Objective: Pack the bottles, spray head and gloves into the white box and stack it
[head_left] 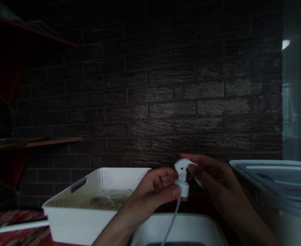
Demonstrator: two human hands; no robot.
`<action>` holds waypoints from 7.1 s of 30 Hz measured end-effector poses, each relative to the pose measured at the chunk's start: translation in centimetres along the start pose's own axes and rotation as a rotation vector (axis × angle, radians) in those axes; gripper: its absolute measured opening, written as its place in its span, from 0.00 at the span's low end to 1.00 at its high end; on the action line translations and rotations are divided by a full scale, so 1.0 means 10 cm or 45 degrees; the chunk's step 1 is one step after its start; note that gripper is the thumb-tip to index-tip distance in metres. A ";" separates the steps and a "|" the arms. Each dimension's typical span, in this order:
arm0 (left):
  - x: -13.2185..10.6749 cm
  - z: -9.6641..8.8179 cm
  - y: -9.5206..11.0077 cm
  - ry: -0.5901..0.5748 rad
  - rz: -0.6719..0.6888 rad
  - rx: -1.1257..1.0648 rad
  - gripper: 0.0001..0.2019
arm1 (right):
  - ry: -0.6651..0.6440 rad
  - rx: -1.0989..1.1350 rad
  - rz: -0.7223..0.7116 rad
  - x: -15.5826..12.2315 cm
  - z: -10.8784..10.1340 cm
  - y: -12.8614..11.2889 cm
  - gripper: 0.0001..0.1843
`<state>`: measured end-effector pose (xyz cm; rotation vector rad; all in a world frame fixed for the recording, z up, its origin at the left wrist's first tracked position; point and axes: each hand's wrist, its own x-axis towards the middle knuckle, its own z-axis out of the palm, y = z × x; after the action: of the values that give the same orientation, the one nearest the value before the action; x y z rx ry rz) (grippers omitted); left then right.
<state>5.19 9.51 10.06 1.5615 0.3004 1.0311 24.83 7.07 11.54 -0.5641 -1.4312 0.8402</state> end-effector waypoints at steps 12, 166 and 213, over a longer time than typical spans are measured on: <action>-0.02 -0.03 -0.05 0.042 -0.029 -0.042 0.18 | -0.131 0.037 0.059 -0.04 -0.01 0.02 0.22; -0.34 -0.08 0.21 -0.135 -0.428 0.587 0.18 | 0.388 -0.825 -0.334 -0.31 -0.67 -0.79 0.32; -0.48 -0.19 0.05 -0.277 -0.194 1.402 0.08 | 0.176 -1.211 -0.224 -0.72 -0.66 -0.62 0.18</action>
<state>0.87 7.33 8.32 2.5460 0.9204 0.5477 32.71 -1.37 11.26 -1.1532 -1.6764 -0.0763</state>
